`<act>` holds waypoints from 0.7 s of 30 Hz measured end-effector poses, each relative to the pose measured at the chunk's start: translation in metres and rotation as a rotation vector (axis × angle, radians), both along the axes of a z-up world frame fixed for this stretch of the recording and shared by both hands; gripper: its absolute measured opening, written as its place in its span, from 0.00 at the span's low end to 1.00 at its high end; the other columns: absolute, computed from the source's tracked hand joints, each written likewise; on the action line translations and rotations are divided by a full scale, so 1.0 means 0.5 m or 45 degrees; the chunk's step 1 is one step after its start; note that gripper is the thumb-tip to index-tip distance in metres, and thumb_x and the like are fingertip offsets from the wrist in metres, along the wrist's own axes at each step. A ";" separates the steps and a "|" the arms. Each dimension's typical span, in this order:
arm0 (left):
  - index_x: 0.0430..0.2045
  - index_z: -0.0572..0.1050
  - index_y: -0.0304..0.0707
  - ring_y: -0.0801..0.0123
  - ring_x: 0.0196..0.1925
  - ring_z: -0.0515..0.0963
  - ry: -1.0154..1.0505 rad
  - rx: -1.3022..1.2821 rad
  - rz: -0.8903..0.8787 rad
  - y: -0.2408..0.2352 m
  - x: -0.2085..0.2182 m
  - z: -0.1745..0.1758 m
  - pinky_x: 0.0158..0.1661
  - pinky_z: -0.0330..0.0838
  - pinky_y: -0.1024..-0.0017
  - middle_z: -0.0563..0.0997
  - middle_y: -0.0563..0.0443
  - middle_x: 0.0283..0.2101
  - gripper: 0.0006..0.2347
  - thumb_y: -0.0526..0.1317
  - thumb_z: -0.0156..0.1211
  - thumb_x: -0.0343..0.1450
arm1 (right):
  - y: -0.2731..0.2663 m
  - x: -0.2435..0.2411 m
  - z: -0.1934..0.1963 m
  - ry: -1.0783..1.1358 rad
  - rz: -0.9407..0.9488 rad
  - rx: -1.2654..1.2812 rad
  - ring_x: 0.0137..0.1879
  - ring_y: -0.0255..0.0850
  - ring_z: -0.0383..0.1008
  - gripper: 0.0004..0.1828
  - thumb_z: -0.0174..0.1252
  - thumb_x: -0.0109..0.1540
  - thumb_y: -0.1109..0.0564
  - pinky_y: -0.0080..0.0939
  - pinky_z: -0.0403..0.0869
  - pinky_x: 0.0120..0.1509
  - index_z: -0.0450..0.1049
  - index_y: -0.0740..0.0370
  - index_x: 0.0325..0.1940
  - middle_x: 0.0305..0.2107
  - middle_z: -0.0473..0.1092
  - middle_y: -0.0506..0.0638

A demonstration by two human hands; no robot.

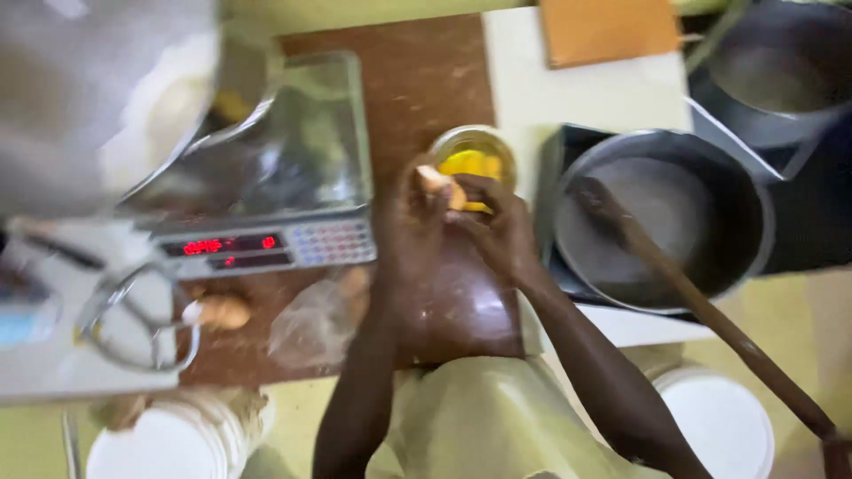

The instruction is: The person cracks multiple eggs one at a time into a small metal bowl. They retrieve eggs from a plastic bag, crack each egg over the bowl, and discard the shells onto the countertop. The bowl gradually fills with egg yolks and whites.

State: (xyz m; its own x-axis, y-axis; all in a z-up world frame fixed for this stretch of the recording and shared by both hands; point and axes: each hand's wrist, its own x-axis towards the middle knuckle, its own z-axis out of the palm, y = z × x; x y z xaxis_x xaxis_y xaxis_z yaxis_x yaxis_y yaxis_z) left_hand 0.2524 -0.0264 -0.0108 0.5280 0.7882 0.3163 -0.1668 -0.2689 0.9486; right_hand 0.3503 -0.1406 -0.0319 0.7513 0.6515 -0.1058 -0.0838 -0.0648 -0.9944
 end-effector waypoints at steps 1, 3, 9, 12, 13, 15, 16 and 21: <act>0.63 0.81 0.41 0.68 0.48 0.81 0.009 0.007 0.055 -0.029 -0.012 0.007 0.55 0.80 0.66 0.82 0.48 0.44 0.18 0.36 0.77 0.78 | -0.005 -0.019 0.006 0.009 0.055 0.007 0.61 0.41 0.75 0.40 0.80 0.58 0.72 0.40 0.86 0.65 0.80 0.58 0.75 0.54 0.77 0.51; 0.70 0.75 0.34 0.54 0.61 0.83 0.048 -0.115 0.163 -0.073 -0.025 0.019 0.65 0.78 0.56 0.82 0.36 0.55 0.24 0.32 0.75 0.76 | -0.003 -0.050 0.017 -0.144 0.110 0.058 0.63 0.51 0.81 0.34 0.73 0.64 0.74 0.52 0.87 0.64 0.77 0.63 0.74 0.54 0.78 0.62; 0.77 0.71 0.48 0.49 0.47 0.92 0.541 0.146 0.200 -0.009 -0.238 0.118 0.46 0.86 0.53 0.87 0.41 0.49 0.27 0.54 0.64 0.81 | 0.057 -0.222 0.121 -0.238 0.071 -0.006 0.55 0.42 0.82 0.23 0.75 0.70 0.65 0.44 0.89 0.59 0.79 0.65 0.70 0.50 0.81 0.58; 0.73 0.76 0.43 0.41 0.51 0.90 0.475 0.144 0.278 0.007 -0.315 0.091 0.50 0.86 0.52 0.87 0.37 0.50 0.27 0.49 0.71 0.78 | 0.069 -0.295 0.126 0.127 0.042 0.010 0.57 0.36 0.79 0.27 0.73 0.68 0.67 0.36 0.88 0.63 0.77 0.58 0.70 0.53 0.78 0.50; 0.73 0.76 0.43 0.41 0.51 0.90 0.479 0.140 0.289 0.011 -0.352 0.095 0.50 0.86 0.52 0.87 0.37 0.50 0.27 0.49 0.71 0.78 | 0.079 -0.311 0.130 0.130 0.053 0.007 0.57 0.36 0.79 0.27 0.73 0.68 0.67 0.36 0.88 0.63 0.77 0.58 0.70 0.53 0.78 0.50; 0.70 0.80 0.41 0.43 0.57 0.91 0.496 -0.125 0.358 0.018 -0.413 0.102 0.55 0.86 0.54 0.90 0.35 0.55 0.28 0.49 0.77 0.74 | 0.093 -0.336 0.138 0.175 0.282 0.090 0.59 0.42 0.81 0.49 0.78 0.53 0.77 0.41 0.89 0.62 0.73 0.62 0.78 0.61 0.77 0.58; 0.70 0.80 0.41 0.43 0.57 0.91 0.496 -0.131 0.356 0.048 -0.462 0.069 0.55 0.86 0.54 0.90 0.35 0.55 0.28 0.49 0.77 0.74 | 0.091 -0.344 0.141 0.175 0.280 0.083 0.59 0.42 0.81 0.49 0.78 0.53 0.77 0.41 0.89 0.62 0.73 0.62 0.78 0.61 0.77 0.58; 0.78 0.70 0.45 0.53 0.56 0.88 0.598 -0.178 1.071 0.237 -0.694 -0.094 0.49 0.86 0.66 0.83 0.35 0.61 0.28 0.39 0.75 0.81 | 0.057 -0.352 0.143 -0.288 0.413 0.037 0.57 0.51 0.83 0.49 0.78 0.55 0.75 0.48 0.86 0.59 0.70 0.71 0.81 0.62 0.79 0.64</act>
